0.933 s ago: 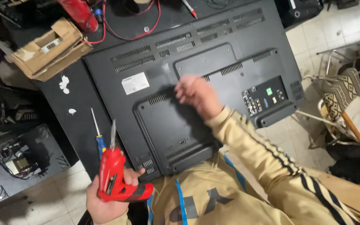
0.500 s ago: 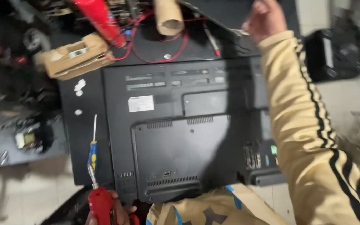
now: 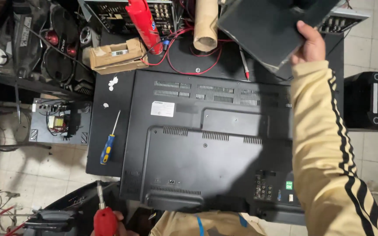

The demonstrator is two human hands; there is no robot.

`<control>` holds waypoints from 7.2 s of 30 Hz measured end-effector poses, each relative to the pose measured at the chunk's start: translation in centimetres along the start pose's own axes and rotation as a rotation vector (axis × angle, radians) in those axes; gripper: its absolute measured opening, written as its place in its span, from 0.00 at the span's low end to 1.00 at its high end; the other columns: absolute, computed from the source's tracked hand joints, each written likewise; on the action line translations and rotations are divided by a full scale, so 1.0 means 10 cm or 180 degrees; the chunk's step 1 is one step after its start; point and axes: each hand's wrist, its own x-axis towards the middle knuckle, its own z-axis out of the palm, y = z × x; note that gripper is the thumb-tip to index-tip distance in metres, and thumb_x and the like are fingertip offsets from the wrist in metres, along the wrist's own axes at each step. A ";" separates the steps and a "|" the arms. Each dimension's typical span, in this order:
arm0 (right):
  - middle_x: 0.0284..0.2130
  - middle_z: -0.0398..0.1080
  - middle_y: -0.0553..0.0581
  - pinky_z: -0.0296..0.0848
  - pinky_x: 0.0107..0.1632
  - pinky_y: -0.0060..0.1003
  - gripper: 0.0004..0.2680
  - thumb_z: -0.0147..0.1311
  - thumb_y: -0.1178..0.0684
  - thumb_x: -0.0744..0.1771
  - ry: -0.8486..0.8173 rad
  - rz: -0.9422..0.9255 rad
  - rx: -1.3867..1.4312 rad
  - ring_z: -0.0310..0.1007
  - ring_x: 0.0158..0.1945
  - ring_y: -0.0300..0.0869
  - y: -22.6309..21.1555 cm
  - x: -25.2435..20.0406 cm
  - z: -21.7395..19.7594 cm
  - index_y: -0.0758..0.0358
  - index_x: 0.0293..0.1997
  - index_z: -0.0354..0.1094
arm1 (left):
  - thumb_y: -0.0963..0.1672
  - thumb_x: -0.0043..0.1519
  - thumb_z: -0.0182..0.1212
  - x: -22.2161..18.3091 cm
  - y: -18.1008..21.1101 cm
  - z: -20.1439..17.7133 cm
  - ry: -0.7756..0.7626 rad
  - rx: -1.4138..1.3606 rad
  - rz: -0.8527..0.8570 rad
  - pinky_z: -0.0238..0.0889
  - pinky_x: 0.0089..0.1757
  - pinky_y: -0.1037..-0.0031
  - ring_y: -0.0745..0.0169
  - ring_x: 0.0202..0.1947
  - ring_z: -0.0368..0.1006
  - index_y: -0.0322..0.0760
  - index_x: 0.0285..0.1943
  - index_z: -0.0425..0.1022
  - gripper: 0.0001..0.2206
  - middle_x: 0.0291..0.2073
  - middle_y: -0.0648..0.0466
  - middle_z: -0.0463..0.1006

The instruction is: Removing and reattaching a TV stand using an electric screwdriver on a repair bench

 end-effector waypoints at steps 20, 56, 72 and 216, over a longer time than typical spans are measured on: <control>0.42 0.82 0.49 0.85 0.46 0.32 0.08 0.65 0.50 0.66 0.2829 -0.0651 -0.1641 0.83 0.39 0.37 0.44 -6.54 -0.90 0.54 0.48 0.78 | 0.52 0.80 0.54 1.18 1.94 1.39 -0.0259 0.1510 -0.0564 0.73 0.56 0.43 0.39 0.33 0.83 0.22 0.73 0.64 0.26 0.30 0.33 0.81; 0.20 0.63 0.45 0.57 0.27 0.36 0.08 0.66 0.56 0.61 0.4585 -0.0545 -0.1470 0.60 0.25 0.34 3.54 -6.71 -0.96 0.56 0.22 0.67 | 0.44 0.54 0.67 1.49 0.30 2.18 -0.2005 0.5843 -0.2355 0.69 0.39 0.61 0.53 0.36 0.80 0.51 0.43 0.81 0.09 0.34 0.59 0.86; 0.23 0.64 0.43 0.59 0.31 0.33 0.06 0.59 0.56 0.65 0.3862 -0.0359 -0.1801 0.60 0.29 0.33 3.23 -6.67 -0.53 0.56 0.25 0.69 | 0.45 0.47 0.69 1.29 -0.67 1.71 -0.2096 0.5980 0.0364 0.66 0.25 0.48 0.39 0.23 0.76 0.48 0.39 0.79 0.12 0.35 0.57 0.79; 0.29 0.79 0.53 0.76 0.49 0.46 0.16 0.57 0.29 0.66 -0.1809 -0.2252 -0.5993 0.82 0.38 0.47 1.58 -5.82 -2.09 0.51 0.34 0.74 | 0.54 0.60 0.62 3.12 -1.84 3.84 -0.0211 0.8934 -0.3349 0.78 0.46 0.46 0.31 0.43 0.87 0.37 0.52 0.80 0.21 0.34 0.41 0.88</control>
